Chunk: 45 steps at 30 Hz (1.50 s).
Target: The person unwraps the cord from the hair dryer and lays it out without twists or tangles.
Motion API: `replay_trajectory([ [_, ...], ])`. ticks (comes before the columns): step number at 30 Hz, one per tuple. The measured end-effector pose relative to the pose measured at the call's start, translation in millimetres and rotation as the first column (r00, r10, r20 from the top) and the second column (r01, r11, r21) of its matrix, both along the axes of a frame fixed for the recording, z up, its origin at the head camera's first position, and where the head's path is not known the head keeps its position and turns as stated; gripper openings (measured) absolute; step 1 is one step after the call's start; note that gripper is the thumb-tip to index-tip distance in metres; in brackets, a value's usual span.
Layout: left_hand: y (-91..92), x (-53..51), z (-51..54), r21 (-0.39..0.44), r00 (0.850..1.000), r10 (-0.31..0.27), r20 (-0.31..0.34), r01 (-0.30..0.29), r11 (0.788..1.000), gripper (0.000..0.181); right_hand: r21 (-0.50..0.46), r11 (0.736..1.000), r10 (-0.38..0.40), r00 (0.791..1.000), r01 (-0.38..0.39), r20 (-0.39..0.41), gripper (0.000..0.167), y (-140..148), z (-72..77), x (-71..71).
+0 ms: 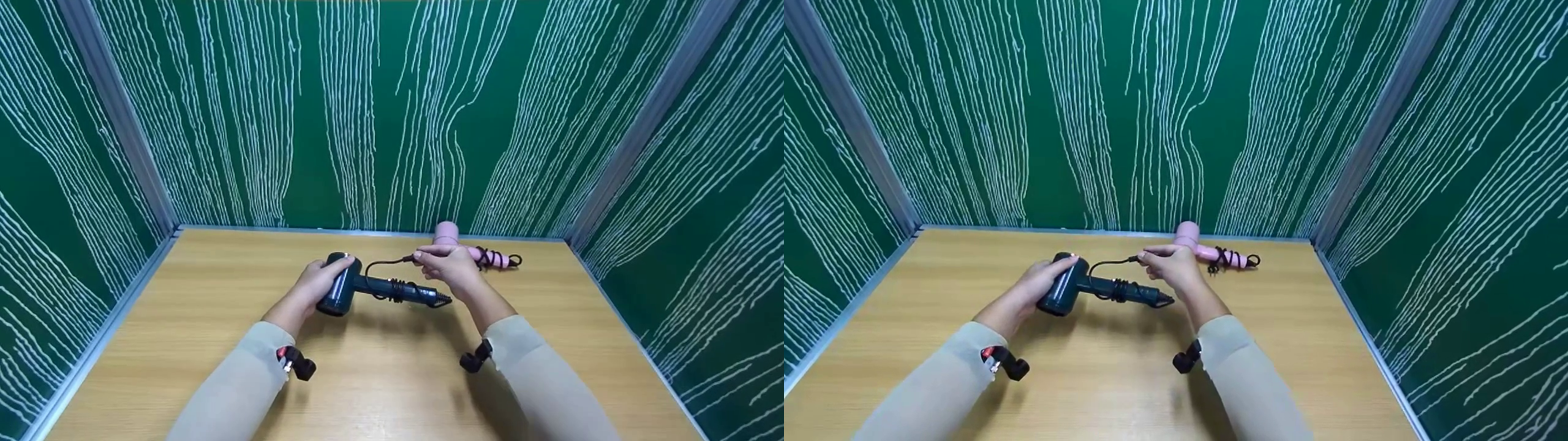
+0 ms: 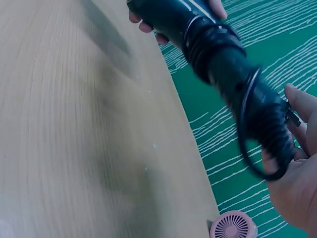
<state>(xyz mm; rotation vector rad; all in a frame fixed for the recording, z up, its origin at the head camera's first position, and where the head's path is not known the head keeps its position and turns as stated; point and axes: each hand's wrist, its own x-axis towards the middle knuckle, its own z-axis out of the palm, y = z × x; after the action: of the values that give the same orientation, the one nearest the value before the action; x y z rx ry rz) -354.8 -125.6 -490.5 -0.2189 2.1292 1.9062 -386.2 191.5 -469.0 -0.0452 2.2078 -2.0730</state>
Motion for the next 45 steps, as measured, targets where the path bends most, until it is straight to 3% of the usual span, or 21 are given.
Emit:
replay_trajectory([
  [8, 2.0, 1.7, 0.0, -0.025, 0.999, 0.046, 0.003, -0.046, 0.999, 0.095, 0.027, 1.0, 0.007, 1.0, -0.007, -0.004, 0.034, -6, 8.3, 3.6],
  [20, 7.3, 2.1, 1.4, -0.068, 0.995, 0.097, 0.004, -0.097, 0.993, 0.098, 0.046, 0.998, 0.045, 0.998, -0.043, -0.038, 0.03, -21, 16.6, 13.1],
  [28, 7.5, 1.4, 2.0, -0.005, 0.989, 0.142, -0.03, -0.142, 0.99, 0.092, 0.107, 0.99, 0.094, 0.994, -0.087, -0.058, 0.031, -30, 22.8, 28.9],
  [38, 4.9, -0.7, 2.7, 0.002, 0.984, 0.176, -0.025, -0.176, 0.984, 0.097, 0.105, 0.985, 0.144, 0.988, -0.138, -0.049, 0.025, -34, 18.9, 35.9],
  [45, -0.1, -0.4, 3.8, -0.009, 0.982, 0.188, 0.013, -0.188, 0.982, 0.104, 0.097, 0.981, 0.173, 0.985, -0.169, -0.03, 0.027, -35, 10.3, 40.9],
])
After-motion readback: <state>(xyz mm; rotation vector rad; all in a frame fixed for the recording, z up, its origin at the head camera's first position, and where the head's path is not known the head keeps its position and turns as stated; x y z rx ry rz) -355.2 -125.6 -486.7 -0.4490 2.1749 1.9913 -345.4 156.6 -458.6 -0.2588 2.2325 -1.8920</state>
